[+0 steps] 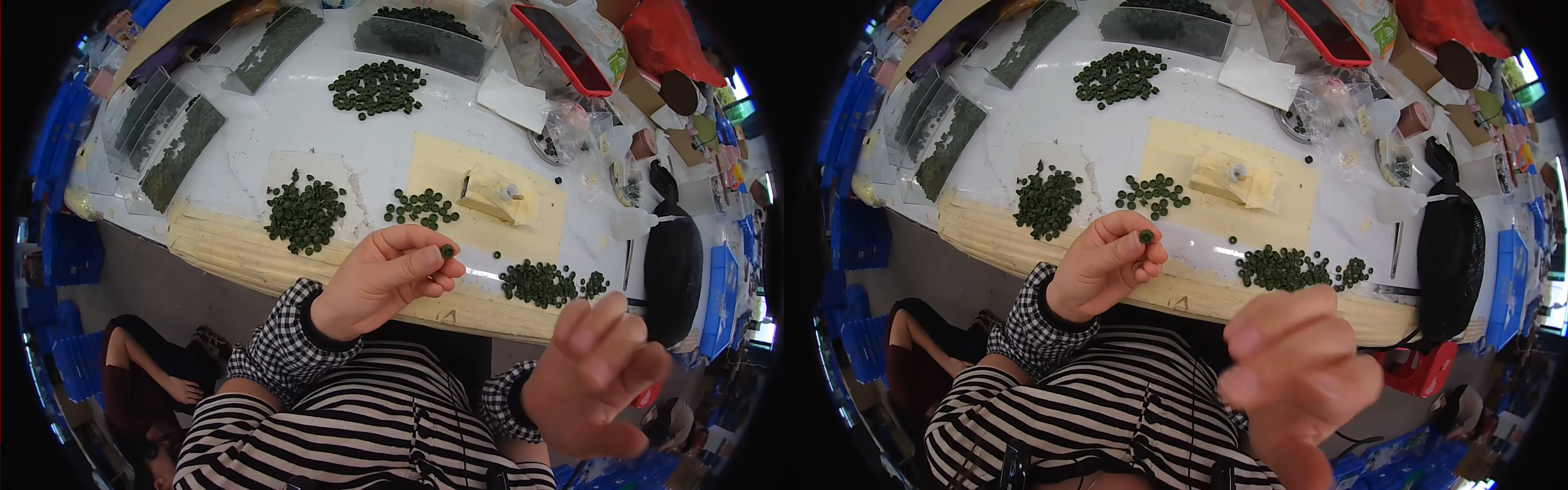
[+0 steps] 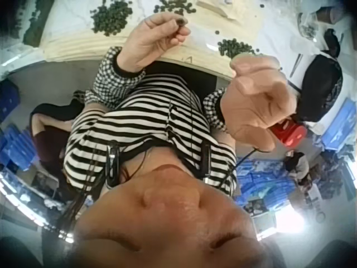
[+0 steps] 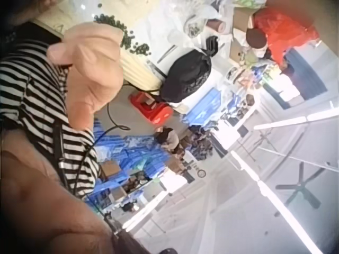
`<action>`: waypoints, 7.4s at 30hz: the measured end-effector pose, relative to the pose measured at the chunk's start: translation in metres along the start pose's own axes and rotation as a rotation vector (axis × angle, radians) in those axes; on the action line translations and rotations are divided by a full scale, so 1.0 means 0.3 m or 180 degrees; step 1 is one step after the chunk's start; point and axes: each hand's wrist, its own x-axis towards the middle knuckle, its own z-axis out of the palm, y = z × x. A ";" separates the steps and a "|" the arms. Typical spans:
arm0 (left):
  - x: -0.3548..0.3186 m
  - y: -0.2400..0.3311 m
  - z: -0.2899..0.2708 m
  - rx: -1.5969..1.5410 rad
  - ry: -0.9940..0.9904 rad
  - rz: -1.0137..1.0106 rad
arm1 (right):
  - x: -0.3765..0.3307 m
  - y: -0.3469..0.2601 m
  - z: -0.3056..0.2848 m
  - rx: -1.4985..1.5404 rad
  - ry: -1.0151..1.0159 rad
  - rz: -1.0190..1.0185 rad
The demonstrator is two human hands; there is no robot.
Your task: Sorting and packaging small green plastic toy parts into plastic bags.
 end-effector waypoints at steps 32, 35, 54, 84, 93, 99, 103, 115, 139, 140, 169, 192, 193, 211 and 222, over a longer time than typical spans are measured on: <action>-0.030 -0.018 0.008 0.2107 0.0278 0.1475 | -0.130 0.201 -0.004 -0.2000 -0.0406 0.0646; -0.031 -0.023 0.008 0.2105 0.0335 0.1513 | -0.131 0.199 -0.008 -0.2037 -0.0352 0.0671; -0.028 -0.021 0.011 0.2114 0.0350 0.1503 | -0.128 0.208 -0.008 -0.2087 -0.0515 0.0548; -0.025 -0.009 0.019 0.2521 0.0334 0.1540 | -0.120 0.211 -0.034 -0.2353 -0.0747 0.0308; -0.020 -0.008 0.016 0.2563 0.0337 0.1393 | -0.128 0.219 -0.047 -0.2374 -0.0761 0.0242; -0.024 -0.009 0.015 0.2329 0.0389 0.1189 | -0.128 0.219 -0.058 -0.2474 -0.0880 0.0177; -0.021 -0.010 0.016 0.2373 0.0387 0.1204 | -0.129 0.219 -0.060 -0.2509 -0.0896 0.0182; -0.015 -0.014 0.016 0.2864 0.0347 0.1491 | -0.129 0.214 -0.063 -0.2531 -0.0884 0.0191; -0.022 0.000 0.012 0.1379 0.0312 0.0877 | -0.081 0.170 -0.055 -0.2627 -0.0371 0.0525; -0.020 0.007 0.006 0.1000 0.0215 0.0646 | -0.070 0.170 -0.071 -0.2859 -0.0147 0.0517; 0.016 -0.052 -0.015 -0.0742 -0.0232 0.0021 | -0.009 0.213 0.000 -0.1586 0.0433 0.0341; 0.013 -0.048 -0.010 -0.0746 -0.0180 0.0024 | -0.003 0.207 0.011 -0.1529 0.0672 0.0237; 0.009 -0.046 -0.007 -0.0718 -0.0128 0.0043 | 0.001 0.208 0.000 -0.1700 0.0687 0.0175; -0.009 -0.010 0.022 0.1978 0.0489 0.1728 | 0.066 0.259 -0.088 -0.4091 0.0034 -0.0177; -0.010 -0.010 0.016 0.1885 0.0394 0.1621 | -0.062 0.200 0.022 -0.2473 -0.0383 0.0406</action>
